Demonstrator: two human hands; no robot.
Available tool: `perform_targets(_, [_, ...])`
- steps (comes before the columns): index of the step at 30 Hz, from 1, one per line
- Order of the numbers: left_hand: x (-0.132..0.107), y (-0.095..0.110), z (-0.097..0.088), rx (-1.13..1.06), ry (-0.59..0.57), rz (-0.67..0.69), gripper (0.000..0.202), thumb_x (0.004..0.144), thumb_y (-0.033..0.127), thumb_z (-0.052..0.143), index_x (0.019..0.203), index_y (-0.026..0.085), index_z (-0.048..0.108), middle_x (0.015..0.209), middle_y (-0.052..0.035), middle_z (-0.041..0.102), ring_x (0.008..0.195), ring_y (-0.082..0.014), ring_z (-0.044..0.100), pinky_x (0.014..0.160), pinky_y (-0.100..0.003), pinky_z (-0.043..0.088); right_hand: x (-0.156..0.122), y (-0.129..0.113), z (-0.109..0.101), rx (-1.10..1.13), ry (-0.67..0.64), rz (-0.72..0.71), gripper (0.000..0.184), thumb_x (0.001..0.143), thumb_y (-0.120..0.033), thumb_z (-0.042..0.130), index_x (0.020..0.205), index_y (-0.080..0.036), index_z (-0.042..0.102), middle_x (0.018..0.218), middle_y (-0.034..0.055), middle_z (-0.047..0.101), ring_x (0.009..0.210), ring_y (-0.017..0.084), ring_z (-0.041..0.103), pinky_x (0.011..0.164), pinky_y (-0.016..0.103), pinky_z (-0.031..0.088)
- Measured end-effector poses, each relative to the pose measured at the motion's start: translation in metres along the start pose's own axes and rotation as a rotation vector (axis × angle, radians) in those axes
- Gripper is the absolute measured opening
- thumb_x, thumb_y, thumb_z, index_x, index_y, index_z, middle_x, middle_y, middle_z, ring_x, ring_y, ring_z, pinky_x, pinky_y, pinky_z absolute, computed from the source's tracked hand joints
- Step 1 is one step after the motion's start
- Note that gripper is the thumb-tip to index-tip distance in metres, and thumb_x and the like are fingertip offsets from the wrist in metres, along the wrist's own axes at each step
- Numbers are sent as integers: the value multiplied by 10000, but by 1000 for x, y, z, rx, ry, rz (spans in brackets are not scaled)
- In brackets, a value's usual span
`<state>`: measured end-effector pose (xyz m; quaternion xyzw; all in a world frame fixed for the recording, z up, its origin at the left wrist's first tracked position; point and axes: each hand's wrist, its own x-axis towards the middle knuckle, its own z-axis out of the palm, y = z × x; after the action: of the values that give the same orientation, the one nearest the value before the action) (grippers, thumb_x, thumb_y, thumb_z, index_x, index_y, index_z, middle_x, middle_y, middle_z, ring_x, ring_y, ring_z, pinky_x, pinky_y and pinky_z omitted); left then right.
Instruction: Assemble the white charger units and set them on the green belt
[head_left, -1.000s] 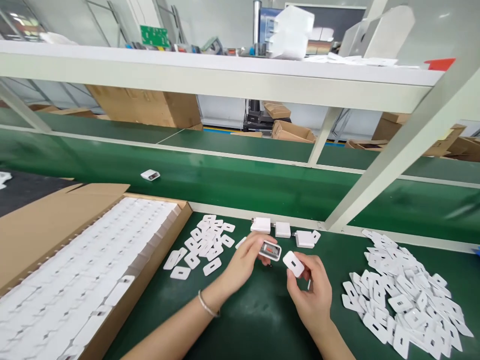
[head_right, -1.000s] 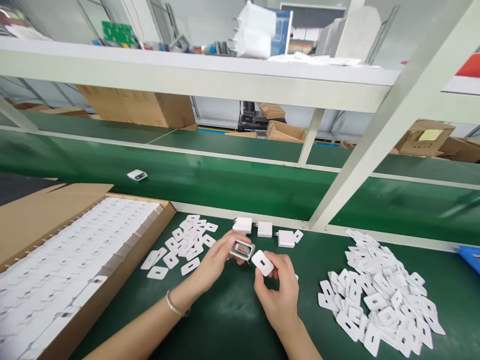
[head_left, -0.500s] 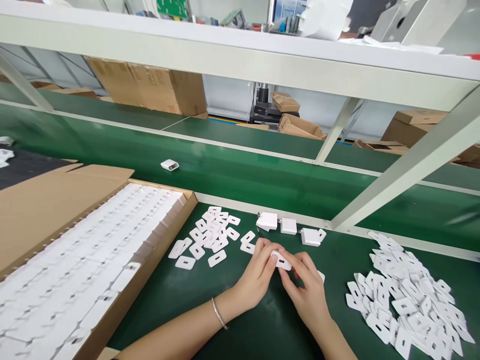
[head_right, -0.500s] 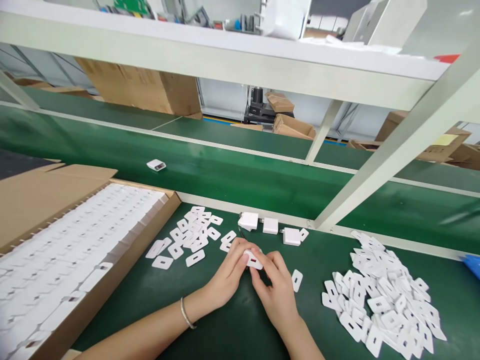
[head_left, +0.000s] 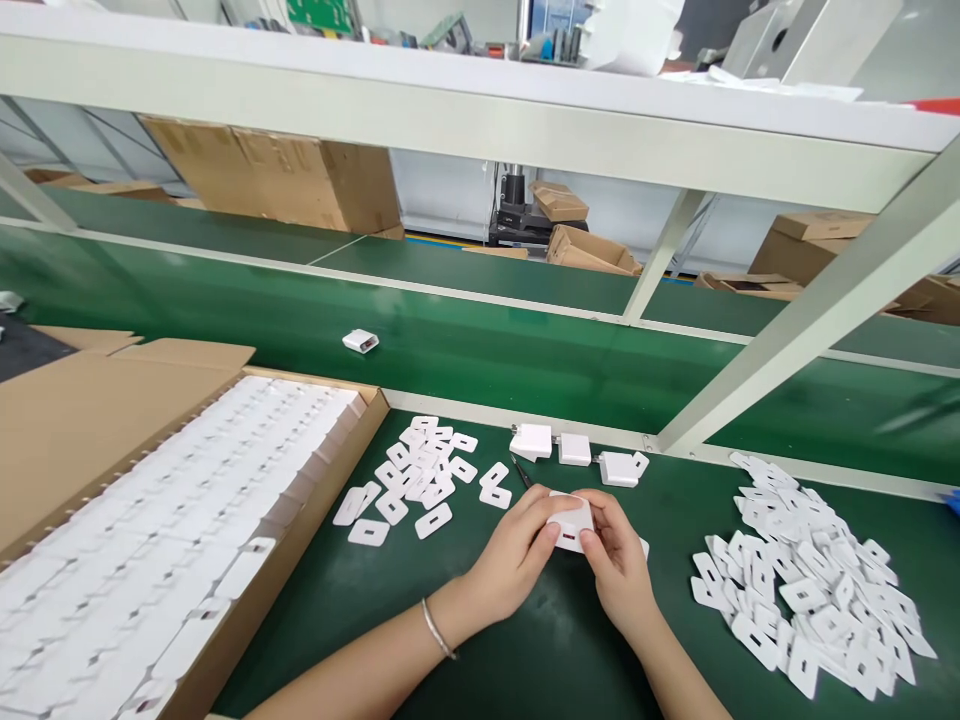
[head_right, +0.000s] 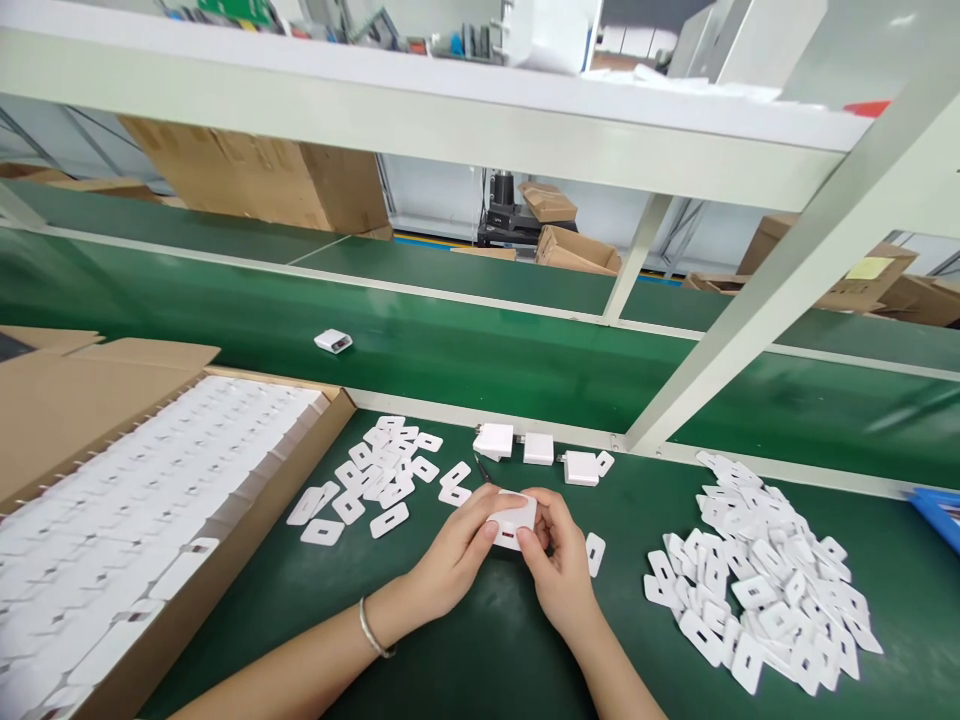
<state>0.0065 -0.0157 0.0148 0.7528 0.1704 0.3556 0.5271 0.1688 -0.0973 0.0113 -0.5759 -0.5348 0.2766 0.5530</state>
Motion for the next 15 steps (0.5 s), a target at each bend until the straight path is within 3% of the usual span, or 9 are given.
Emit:
perform_targets(6, [3,-3,-4,-15,31,79,463,1088,532,387,1224,232,711,974,-69,562,896,-217,555,800,-337,474,-2,-2,3,-26,-3,-36,359,1013,-550,555,1210,-257,620,879,17,657,724,183,597,702,307,546])
perform_targets(12, [1,-9,4,-146,70,-31,491,1111,518,273,1301,231,624,1156,-97,609,1065,-243,585,978,-399,479,-3,0,4,-39,-39,-21,484,1074,-583,330,1308,-234,571,906,40,646,722,196,586,645,317,518])
perform_targets(15, [0,-11,6,-176,59,-92,520,1113,523,210,1360,233,565,1253,-110,603,1158,-257,575,1049,-420,454,-4,2,4,-78,-45,31,427,1070,-541,408,1329,-236,559,964,48,660,779,197,608,658,311,524])
